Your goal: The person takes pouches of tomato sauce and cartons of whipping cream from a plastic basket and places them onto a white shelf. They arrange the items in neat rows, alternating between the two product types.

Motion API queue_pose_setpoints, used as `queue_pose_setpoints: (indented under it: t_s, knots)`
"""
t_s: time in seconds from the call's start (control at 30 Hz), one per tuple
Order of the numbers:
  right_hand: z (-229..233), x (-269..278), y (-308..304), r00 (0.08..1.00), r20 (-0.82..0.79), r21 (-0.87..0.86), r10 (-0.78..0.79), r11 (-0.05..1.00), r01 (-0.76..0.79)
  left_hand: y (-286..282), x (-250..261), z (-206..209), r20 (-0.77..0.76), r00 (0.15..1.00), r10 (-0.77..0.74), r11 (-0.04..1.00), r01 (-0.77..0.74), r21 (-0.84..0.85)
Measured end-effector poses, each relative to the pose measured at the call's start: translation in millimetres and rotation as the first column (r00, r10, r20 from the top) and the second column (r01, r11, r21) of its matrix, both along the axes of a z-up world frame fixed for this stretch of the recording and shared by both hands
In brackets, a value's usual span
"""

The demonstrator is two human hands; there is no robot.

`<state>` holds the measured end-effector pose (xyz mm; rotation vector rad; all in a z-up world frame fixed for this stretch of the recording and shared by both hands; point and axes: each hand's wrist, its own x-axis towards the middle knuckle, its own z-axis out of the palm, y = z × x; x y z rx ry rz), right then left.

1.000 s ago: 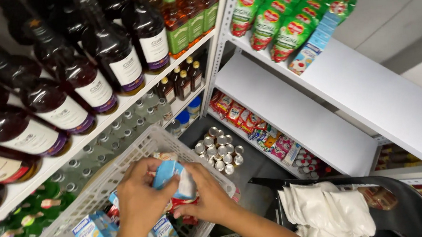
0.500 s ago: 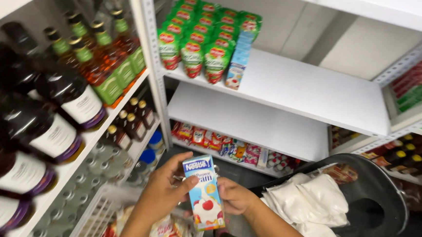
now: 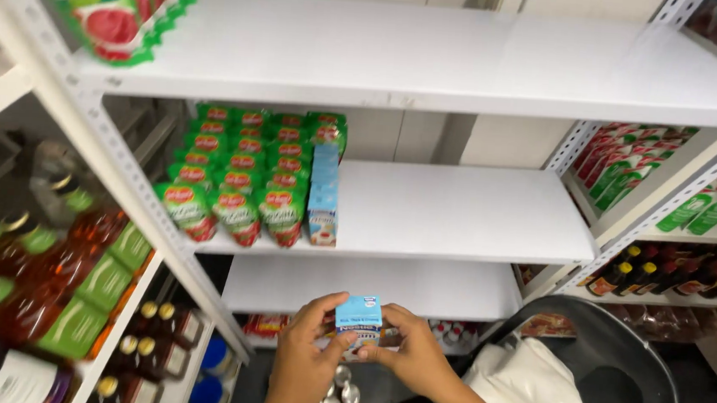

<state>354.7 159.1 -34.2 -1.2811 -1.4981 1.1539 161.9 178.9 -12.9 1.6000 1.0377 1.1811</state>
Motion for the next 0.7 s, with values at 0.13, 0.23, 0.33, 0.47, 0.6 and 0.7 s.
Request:
queue_pose_setpoints:
  t_s: [0.13,0.23,0.33,0.47,0.6,0.7]
  knots:
    - [-6,14,57,0.988,-0.024,0.021,-0.152,0.988,0.152,58,32,2,-0.037,0.998,0.053,0.996,-0.05,0.076]
    - [-25,28,114,0.968,-0.029,-0.028,-0.25,0.968,0.249,104,53,-22,-0.095,0.975,0.203,0.979,-0.2,0.038]
    - [-50,41,171,0.943,-0.038,-0.042,-0.332,0.943,0.33,147,71,-77,-0.186,0.939,0.291,0.955,-0.298,-0.009]
    - [-73,52,238,0.93,0.008,0.043,-0.368,0.929,0.367,194,89,-127,-0.381,0.893,0.239,0.966,-0.26,-0.004]
    - [-96,58,296,0.917,0.05,0.05,-0.397,0.918,0.394,235,111,-178,-0.406,0.883,0.237,0.971,-0.209,0.114]
    - [-114,61,332,0.913,0.074,0.065,-0.402,0.915,0.398,246,124,-203,-0.482,0.847,0.224,0.975,-0.193,0.113]
